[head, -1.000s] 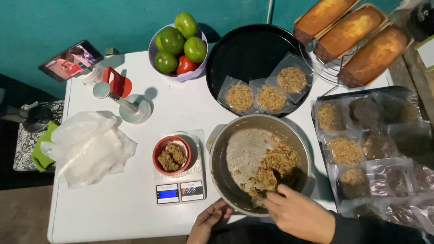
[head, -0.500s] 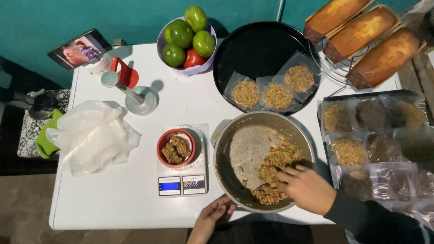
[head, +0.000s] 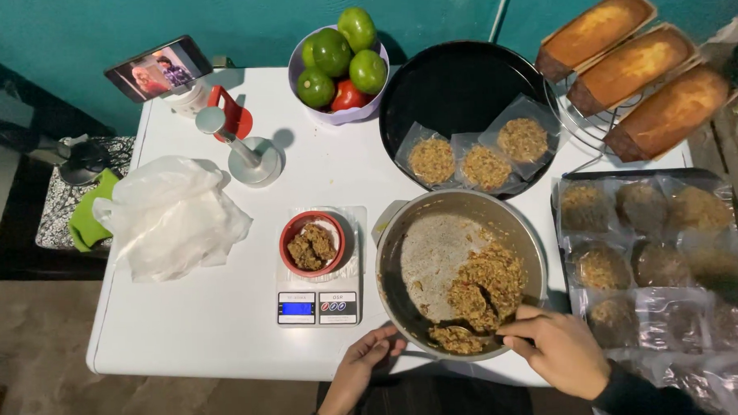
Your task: Portioning a food mixture into plastic bags using a spoon, a scale, and a ring mold.
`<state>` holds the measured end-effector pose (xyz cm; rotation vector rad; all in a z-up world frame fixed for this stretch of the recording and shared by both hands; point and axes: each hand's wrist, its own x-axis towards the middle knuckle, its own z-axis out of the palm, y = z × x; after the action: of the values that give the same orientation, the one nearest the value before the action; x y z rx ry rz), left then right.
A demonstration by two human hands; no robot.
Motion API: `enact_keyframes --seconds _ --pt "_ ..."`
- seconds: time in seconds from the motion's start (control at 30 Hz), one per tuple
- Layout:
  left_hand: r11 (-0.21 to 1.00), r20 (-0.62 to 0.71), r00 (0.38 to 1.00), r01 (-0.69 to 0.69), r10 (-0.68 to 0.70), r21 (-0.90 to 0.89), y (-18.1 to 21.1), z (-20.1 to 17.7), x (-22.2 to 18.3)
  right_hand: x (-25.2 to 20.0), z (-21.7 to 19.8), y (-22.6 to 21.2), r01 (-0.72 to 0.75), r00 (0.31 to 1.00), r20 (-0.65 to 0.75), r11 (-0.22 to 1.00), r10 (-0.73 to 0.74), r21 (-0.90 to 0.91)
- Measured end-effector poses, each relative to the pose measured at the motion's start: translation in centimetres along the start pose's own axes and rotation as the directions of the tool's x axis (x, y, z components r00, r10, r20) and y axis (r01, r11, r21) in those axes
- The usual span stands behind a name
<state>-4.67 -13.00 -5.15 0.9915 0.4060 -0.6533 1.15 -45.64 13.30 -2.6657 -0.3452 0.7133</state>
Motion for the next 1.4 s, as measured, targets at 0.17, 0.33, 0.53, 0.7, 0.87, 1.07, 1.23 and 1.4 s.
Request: enact_keyframes --seconds 0.17,0.33,0.53,0.7,0.87,1.07,1.23,1.4 --pt "1.0 0.015 1.0 -0.004 0.004 0.018 -0.5 -0.5 0.5 0.1 3.3 1.7 -0.222 0.968 -0.058 0.945 0.243 0.242" --pt "0.998 0.019 0.999 -0.036 0.036 0.043 0.1 -0.8 -0.3 0.9 7.2 5.0 -0.318 0.944 0.051 0.859 0.326 0.402" --pt "0.998 0.023 0.999 -0.049 0.048 0.04 1.2 -1.1 -1.4 1.3 9.8 8.8 -0.295 0.946 0.076 0.736 0.316 0.61" --pt "0.998 0.02 0.999 -0.034 0.033 0.047 2.5 -1.7 -2.1 1.1 9.3 8.8 -0.132 0.962 -0.08 0.706 0.259 0.696" --pt "0.993 0.004 1.0 -0.004 0.004 0.122 3.4 -4.0 -2.0 0.6 9.0 7.7 -0.362 0.852 -0.11 0.727 0.512 0.583" --pt "0.984 0.041 0.999 0.003 -0.011 0.177 5.5 -7.5 -1.7 0.8 9.2 3.7 -0.377 0.823 -0.142 0.715 0.55 0.589" --pt "0.956 0.046 0.996 0.065 -0.082 0.288 8.6 -9.3 -2.2 0.9 10.5 1.1 -0.517 0.788 -0.135 0.765 0.601 0.384" --pt "0.921 0.051 0.99 0.104 -0.133 0.376 11.0 -10.5 -2.1 0.5 10.2 -0.7 -0.566 0.758 -0.072 0.709 0.648 0.421"
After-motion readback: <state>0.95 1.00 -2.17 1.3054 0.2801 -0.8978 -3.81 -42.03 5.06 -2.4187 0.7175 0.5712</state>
